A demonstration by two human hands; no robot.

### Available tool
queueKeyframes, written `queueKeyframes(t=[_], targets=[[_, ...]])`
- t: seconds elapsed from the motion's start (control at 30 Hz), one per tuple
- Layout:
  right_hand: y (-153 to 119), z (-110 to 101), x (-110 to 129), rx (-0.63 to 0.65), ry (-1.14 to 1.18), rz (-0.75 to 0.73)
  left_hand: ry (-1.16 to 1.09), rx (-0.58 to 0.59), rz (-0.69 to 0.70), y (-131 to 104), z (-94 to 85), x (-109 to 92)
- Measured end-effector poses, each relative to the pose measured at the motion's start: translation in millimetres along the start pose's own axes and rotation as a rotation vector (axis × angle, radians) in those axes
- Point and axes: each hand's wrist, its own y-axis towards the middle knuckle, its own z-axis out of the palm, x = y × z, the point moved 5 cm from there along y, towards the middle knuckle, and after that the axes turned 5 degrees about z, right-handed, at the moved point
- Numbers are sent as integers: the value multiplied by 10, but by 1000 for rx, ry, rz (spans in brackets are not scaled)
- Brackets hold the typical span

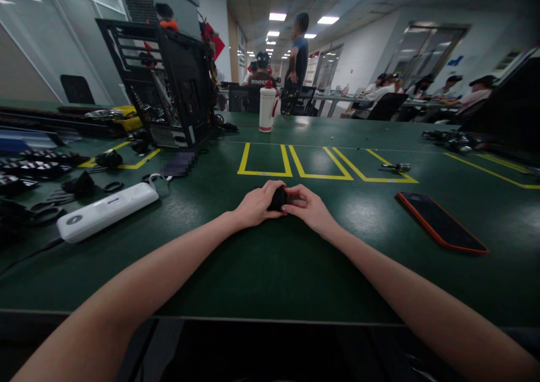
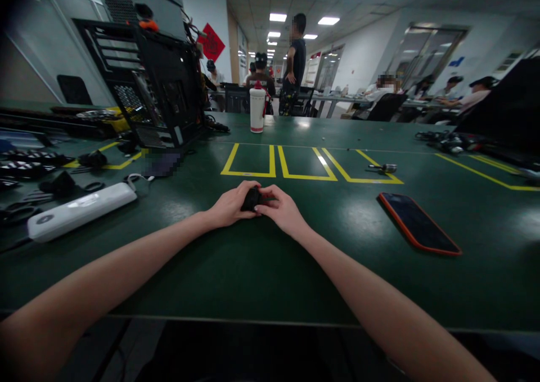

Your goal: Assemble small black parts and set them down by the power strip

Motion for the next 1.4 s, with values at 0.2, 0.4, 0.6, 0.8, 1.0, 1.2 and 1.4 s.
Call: queueKeyframes(t=[0.2,0.4,0.6,0.8,1.0,1.2,1.4], targets=[[8,2,33,-46,9,-49,3,-17,9,-3,-7,-12],[27,1,-2,-29,31,10,4,-24,-1,-3,10,3],[11,0,-13,22,41,-6,3,-29,-7,-3,3,-8],[37,-17,-26,-63,21,-10,9,-31,-9,-7,-7,-28],[56,-18,-62,-24,-29,65,-3,-40,-23,-25,-10,-35],[9,55,3,55,67,-13,-15,-40,-52,-59,-22,-28],[41,56,21,-31,40,-21,-20,-46,-60,-70,-28,-27]])
